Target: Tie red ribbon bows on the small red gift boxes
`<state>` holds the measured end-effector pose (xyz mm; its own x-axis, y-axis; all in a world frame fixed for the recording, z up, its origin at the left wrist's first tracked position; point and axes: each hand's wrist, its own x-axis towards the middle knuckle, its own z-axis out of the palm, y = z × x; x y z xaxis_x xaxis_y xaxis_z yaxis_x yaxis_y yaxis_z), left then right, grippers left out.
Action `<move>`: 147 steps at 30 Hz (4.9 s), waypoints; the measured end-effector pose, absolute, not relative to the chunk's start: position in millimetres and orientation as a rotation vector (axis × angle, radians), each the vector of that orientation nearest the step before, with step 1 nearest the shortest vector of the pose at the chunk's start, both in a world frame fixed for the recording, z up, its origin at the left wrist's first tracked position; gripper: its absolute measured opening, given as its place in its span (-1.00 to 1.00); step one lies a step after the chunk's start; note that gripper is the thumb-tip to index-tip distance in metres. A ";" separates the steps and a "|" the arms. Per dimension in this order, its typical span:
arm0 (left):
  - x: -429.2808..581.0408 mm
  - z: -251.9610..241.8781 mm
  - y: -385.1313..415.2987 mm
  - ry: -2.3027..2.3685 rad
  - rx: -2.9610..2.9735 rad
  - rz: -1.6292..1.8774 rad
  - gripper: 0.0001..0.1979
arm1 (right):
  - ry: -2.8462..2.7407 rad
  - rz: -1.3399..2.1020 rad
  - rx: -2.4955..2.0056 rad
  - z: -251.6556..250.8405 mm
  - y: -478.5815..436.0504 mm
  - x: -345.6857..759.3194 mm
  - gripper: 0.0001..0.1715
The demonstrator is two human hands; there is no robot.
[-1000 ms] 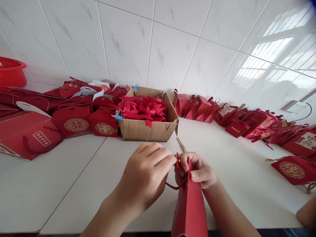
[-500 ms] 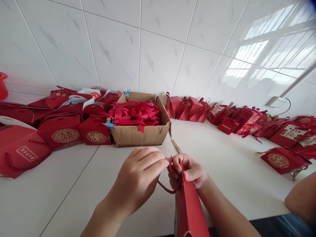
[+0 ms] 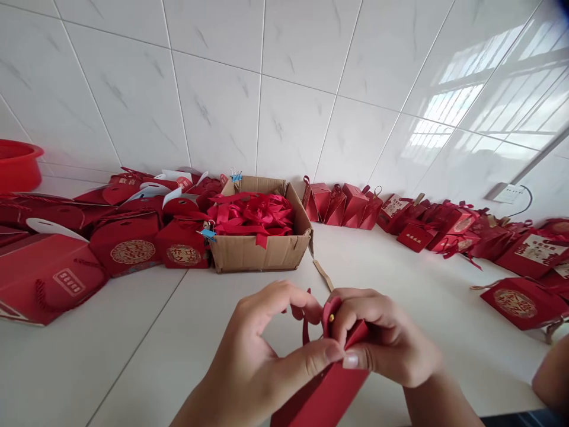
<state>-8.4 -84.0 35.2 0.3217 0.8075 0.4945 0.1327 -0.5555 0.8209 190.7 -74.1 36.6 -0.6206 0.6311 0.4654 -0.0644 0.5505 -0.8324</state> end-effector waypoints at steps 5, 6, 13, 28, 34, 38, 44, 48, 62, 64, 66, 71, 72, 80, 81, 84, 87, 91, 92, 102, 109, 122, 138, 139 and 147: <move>-13.4 37.3 -83.2 0.758 1.840 1.314 -0.85 | -2.238 0.770 -0.531 49.2 -83.7 183.2 -0.84; -15.1 37.2 -82.1 0.718 1.820 1.307 -0.85 | -2.273 0.713 -0.516 50.1 -84.7 182.4 -0.84; -22.2 35.2 -76.7 0.515 1.828 1.386 -0.92 | -2.377 0.598 -0.454 51.7 -85.6 178.3 -0.90; -52.4 40.5 -82.0 0.602 2.327 1.846 -0.67 | -2.011 0.289 -1.096 94.3 -75.8 183.5 -0.90; -44.2 44.1 -86.5 0.628 2.551 1.733 -0.71 | -2.048 0.104 -0.911 87.7 -88.4 158.8 -0.84; -37.1 37.5 -84.5 0.844 2.546 1.800 -0.76 | -2.098 0.240 -0.875 80.4 -95.1 153.2 -0.77; -38.6 39.1 -86.0 1.027 2.563 1.880 -0.75 | -2.160 0.278 -0.823 76.5 -93.5 151.2 -0.76; -41.6 41.2 -86.0 0.999 2.558 1.845 -0.70 | -2.183 0.266 -0.789 76.4 -93.7 149.9 -0.73; -47.8 38.2 -82.6 0.887 2.512 1.777 -0.72 | -2.244 0.222 -0.788 79.5 -96.4 152.3 -0.74; -47.6 38.9 -81.5 0.841 2.498 1.810 -0.72 | -2.255 0.238 -0.780 79.4 -96.1 151.9 -0.74; -47.2 39.2 -80.7 0.789 2.476 1.845 -0.71 | -2.260 0.250 -0.763 79.3 -94.8 150.4 -0.75; -47.8 36.9 -79.6 0.755 2.472 1.781 -0.71 | -2.251 0.289 -0.738 78.6 -91.3 146.8 -0.77; -48.1 36.3 -79.4 0.752 2.474 1.770 -0.71 | -2.253 0.290 -0.743 78.5 -91.0 146.7 -0.78; -47.0 34.1 -78.0 0.642 2.375 1.683 -0.71 | -2.276 0.265 -0.742 81.7 -92.7 145.8 -0.80; -46.7 33.1 -77.6 0.623 2.358 1.701 -0.71 | -2.277 0.263 -0.743 82.1 -93.0 145.6 -0.81; -45.3 28.8 -76.1 0.582 2.229 1.797 -0.72 | -2.275 0.284 -0.752 82.7 -93.0 146.2 -0.82; -42.2 24.6 -74.3 0.683 2.063 1.790 -0.75 | -2.262 0.406 -0.793 82.5 -89.2 146.8 -0.85; -33.8 23.8 -74.6 0.944 1.926 1.836 -0.82 | -2.190 0.547 -0.846 76.6 -77.3 141.7 -0.84; -31.3 25.1 -75.4 0.997 1.836 1.878 -0.83 | -2.139 0.555 -0.854 74.0 -73.8 139.3 -0.78; -22.8 40.0 -76.0 1.013 1.012 1.477 -0.62 | -1.958 0.702 -0.793 65.5 -57.2 133.4 -0.75; -24.0 36.7 -74.8 1.133 1.252 1.365 -0.57 | -1.904 0.613 -0.746 76.1 -56.4 146.5 -0.76; -60.1 37.9 -68.7 1.309 1.633 1.274 -0.78 | -1.915 0.511 -0.884 81.7 -41.9 167.2 -0.74; -38.8 46.4 -99.8 0.890 1.385 1.684 -0.93 | -2.212 0.544 -0.257 71.4 -59.6 160.4 -0.76; -38.8 47.2 -101.4 0.871 1.373 1.598 -0.90 | -2.197 0.518 -0.248 71.1 -61.2 160.0 -0.75; -35.4 44.9 -97.3 0.878 1.593 1.525 -0.92 | -2.206 0.424 -0.299 68.2 -68.8 160.1 -0.70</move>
<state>-35.4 -97.3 44.9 0.0552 0.8730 0.4845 -0.0193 -0.4842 0.8747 160.1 -68.8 68.2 -0.6125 0.3540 0.7068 0.0668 0.9141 -0.3999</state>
